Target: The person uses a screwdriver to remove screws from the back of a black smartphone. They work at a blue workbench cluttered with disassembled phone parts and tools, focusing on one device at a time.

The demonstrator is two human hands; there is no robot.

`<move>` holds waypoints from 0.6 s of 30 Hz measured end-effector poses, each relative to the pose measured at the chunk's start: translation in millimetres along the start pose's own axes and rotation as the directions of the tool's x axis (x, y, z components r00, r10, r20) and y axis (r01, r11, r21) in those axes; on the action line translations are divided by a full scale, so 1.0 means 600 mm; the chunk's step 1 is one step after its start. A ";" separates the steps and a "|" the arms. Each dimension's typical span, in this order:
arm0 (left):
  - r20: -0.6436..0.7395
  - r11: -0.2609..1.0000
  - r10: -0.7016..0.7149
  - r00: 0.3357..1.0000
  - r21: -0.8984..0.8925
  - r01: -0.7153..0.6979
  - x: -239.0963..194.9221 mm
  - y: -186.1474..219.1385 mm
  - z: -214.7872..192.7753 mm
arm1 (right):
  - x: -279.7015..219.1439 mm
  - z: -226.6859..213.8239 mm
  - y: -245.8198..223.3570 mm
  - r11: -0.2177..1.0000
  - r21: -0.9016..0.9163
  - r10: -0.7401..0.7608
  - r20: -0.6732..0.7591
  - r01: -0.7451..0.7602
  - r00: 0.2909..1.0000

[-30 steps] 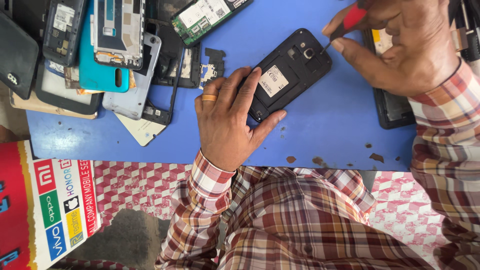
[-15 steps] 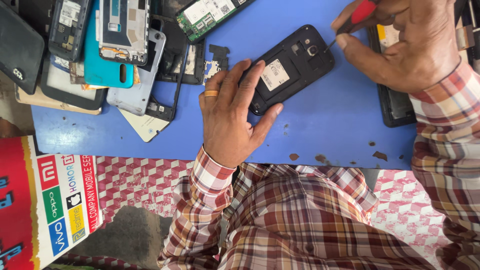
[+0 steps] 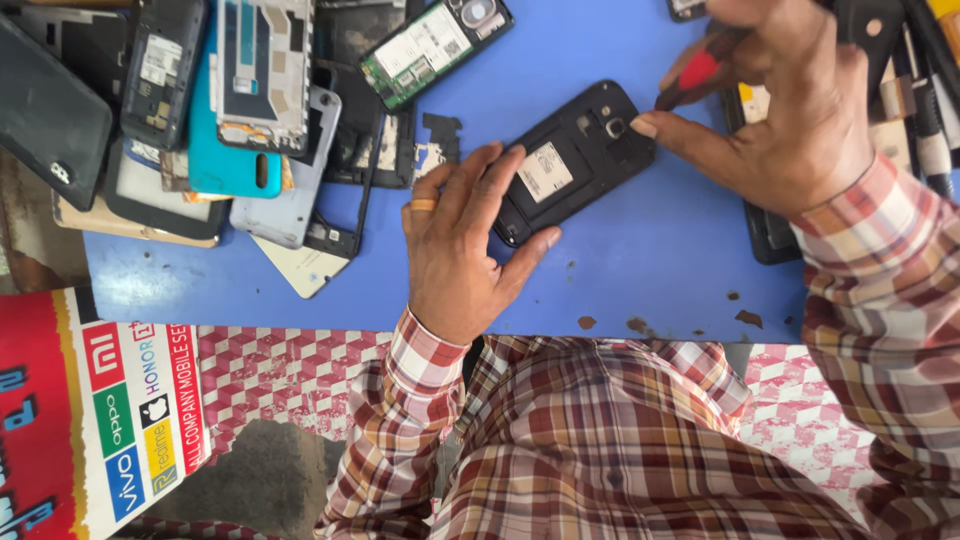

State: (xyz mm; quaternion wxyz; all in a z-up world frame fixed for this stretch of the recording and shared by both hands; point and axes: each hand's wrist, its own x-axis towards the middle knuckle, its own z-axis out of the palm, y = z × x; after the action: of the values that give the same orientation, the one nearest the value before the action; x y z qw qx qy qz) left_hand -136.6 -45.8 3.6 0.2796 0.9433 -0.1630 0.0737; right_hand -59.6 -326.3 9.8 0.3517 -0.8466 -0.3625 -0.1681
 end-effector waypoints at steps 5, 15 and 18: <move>0.024 1.000 -0.003 1.000 0.004 0.003 0.006 -0.007 -0.007 | 0.016 -0.005 0.002 0.991 -0.132 -0.021 -0.039 0.016 0.999; 0.029 1.000 -0.001 1.000 0.020 0.000 0.009 -0.014 -0.006 | 0.028 -0.010 0.016 0.991 0.131 -0.027 0.080 0.016 0.996; 0.036 1.000 -0.004 0.999 0.026 0.003 0.007 -0.014 -0.005 | 0.019 -0.004 0.011 1.000 -0.016 -0.016 0.000 0.016 1.000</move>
State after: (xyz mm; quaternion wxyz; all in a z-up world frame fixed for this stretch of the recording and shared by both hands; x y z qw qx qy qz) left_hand -130.0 -38.7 2.6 0.2644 0.9483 -0.1653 0.0584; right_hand -47.1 -325.5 14.8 0.3435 -0.8464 -0.3679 -0.1740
